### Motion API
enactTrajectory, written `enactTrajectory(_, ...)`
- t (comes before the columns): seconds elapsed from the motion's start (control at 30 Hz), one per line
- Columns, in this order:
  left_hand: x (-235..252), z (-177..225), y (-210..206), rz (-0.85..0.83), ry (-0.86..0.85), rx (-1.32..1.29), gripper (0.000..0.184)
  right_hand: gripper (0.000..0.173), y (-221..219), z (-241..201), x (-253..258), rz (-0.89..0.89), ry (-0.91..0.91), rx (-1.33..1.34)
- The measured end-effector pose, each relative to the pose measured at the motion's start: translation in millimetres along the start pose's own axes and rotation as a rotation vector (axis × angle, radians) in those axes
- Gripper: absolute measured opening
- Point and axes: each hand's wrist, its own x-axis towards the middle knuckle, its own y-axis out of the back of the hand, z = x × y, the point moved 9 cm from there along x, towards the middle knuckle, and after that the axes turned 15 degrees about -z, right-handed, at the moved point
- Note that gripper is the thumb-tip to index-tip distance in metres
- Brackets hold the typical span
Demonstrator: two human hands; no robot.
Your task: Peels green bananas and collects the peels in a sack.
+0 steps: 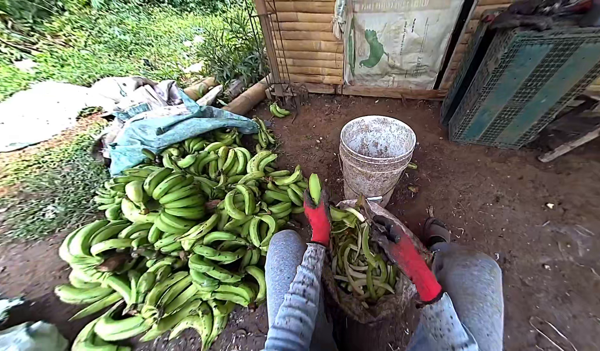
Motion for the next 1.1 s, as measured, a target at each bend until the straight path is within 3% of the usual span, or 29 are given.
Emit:
enactTrajectory(0.07,5,13,5,0.048,0.01,-0.128,0.059,0.064,-28,4,7,-0.143,0.016,-0.062)
enactTrajectory(0.2,1,12,1,-0.003,0.086,-0.231,0.045,0.068,-51,0,25,-0.097,0.136,-0.16)
enactTrajectory(0.3,-6,-10,-6,-0.055,0.21,-0.279,0.031,0.057,-56,3,33,-0.071,0.15,-0.16)
enactTrajectory(0.43,-12,-33,-13,-0.132,0.308,-0.264,0.032,0.049,-56,10,31,-0.121,0.093,-0.052)
enactTrajectory(0.57,-19,-31,-9,-0.045,0.187,-0.31,0.042,0.038,-65,18,27,-0.163,0.086,0.422)
enactTrajectory(0.63,-26,-30,-6,0.003,0.13,-0.282,0.048,0.031,-66,27,27,-0.093,0.048,0.499)
enactTrajectory(0.7,-38,-21,-8,-0.039,0.036,-0.131,0.056,0.027,-63,43,34,0.034,-0.029,0.443)
enactTrajectory(0.77,-50,4,-21,-0.187,-0.148,0.209,0.056,0.031,-66,73,48,0.096,-0.124,0.333)
enactTrajectory(0.83,-64,28,-40,-0.313,-0.334,0.493,0.052,0.043,-77,120,59,0.003,-0.247,0.115)
enactTrajectory(0.87,-63,29,-42,-0.346,-0.309,0.494,0.052,0.046,-91,141,63,-0.132,-0.329,-0.006)
enactTrajectory(0.93,-49,7,-34,-0.344,-0.092,0.236,0.052,0.048,-129,170,57,-0.447,-0.44,-0.207)
enactTrajectory(1.0,-34,-24,-26,-0.294,0.074,-0.099,0.037,0.052,-151,168,42,-0.614,-0.472,-0.3)
enactTrajectory(1.03,-27,-37,-23,-0.296,0.133,-0.238,0.04,0.054,-143,156,39,-0.576,-0.491,-0.321)
enactTrajectory(1.1,-19,-49,-21,-0.348,0.201,-0.43,0.048,0.053,-91,106,46,-0.311,-0.427,-0.406)
